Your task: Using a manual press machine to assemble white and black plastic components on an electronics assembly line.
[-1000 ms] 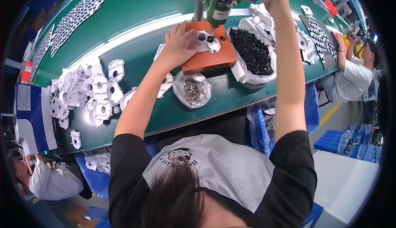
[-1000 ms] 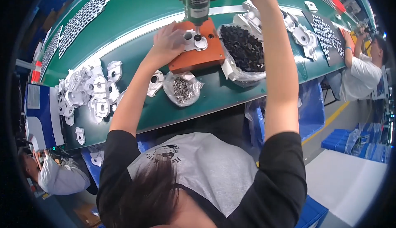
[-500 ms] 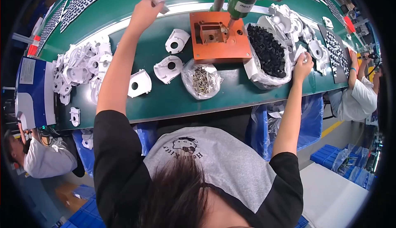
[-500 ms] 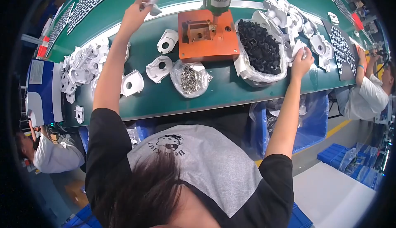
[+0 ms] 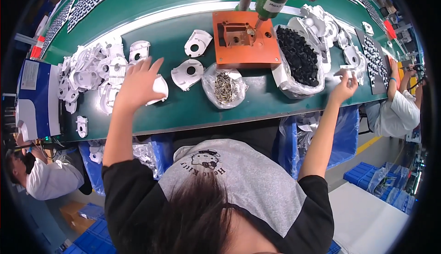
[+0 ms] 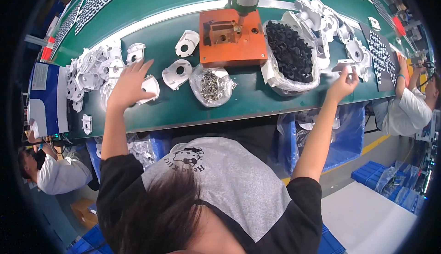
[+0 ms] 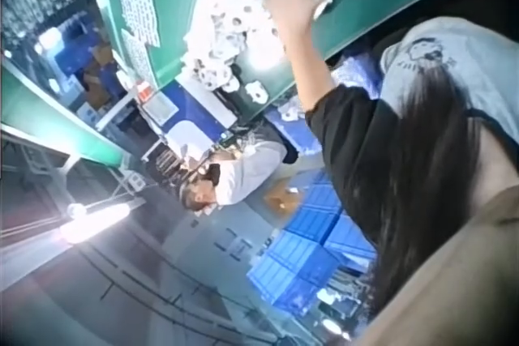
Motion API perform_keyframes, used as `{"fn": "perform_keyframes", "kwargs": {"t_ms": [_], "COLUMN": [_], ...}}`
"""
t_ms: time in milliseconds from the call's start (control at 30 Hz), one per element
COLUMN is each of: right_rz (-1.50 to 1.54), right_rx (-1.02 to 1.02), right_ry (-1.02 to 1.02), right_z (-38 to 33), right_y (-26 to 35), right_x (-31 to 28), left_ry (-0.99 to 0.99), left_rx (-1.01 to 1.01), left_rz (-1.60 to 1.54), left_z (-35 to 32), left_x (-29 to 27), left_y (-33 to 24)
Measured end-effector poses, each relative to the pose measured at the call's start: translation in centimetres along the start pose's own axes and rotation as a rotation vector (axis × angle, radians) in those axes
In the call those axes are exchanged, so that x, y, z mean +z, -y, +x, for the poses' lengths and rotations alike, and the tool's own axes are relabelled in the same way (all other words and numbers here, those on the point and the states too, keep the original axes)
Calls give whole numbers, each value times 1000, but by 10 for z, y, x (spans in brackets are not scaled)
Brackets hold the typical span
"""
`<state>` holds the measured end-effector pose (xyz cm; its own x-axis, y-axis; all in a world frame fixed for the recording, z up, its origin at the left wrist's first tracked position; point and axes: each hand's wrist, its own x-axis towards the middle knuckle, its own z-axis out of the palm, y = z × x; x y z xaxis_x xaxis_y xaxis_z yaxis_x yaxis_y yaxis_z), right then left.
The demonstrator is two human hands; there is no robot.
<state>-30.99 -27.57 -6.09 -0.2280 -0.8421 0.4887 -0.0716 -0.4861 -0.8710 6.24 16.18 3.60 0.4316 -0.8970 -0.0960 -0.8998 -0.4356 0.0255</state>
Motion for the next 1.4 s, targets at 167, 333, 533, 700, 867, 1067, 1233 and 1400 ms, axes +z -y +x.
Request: {"fn": "perform_keyframes", "kwargs": {"t_ms": [167,333,533,700,867,1067,1233,1400], "right_rz": [267,301,414,315,316,345,417,456], "right_rx": [-55,-186,-507,-337,-322,-212,-74,54], "right_ry": [53,549,980,1139,1175,1240,1062,964], "right_z": [-39,-112,-168,-177,-179,-171,-189,-202], "right_y": [99,178,229,227,229,231,222,209], "right_x": [10,44,85,85,85,87,90,90], "left_ry": [-123,-226,-120,-109,-112,-139,-116,-113], "left_rx": [24,174,509,455,392,434,395,392], "left_rz": [-146,-688,-898,-1355,-1930,-2057,-2186,-2162], "left_z": [-29,-4,23,27,30,37,42,38], "left_x": [20,-10,-30,-23,-4,10,20,30], "left_y": [11,-25,-77,-94,-114,-123,-130,-142]}}
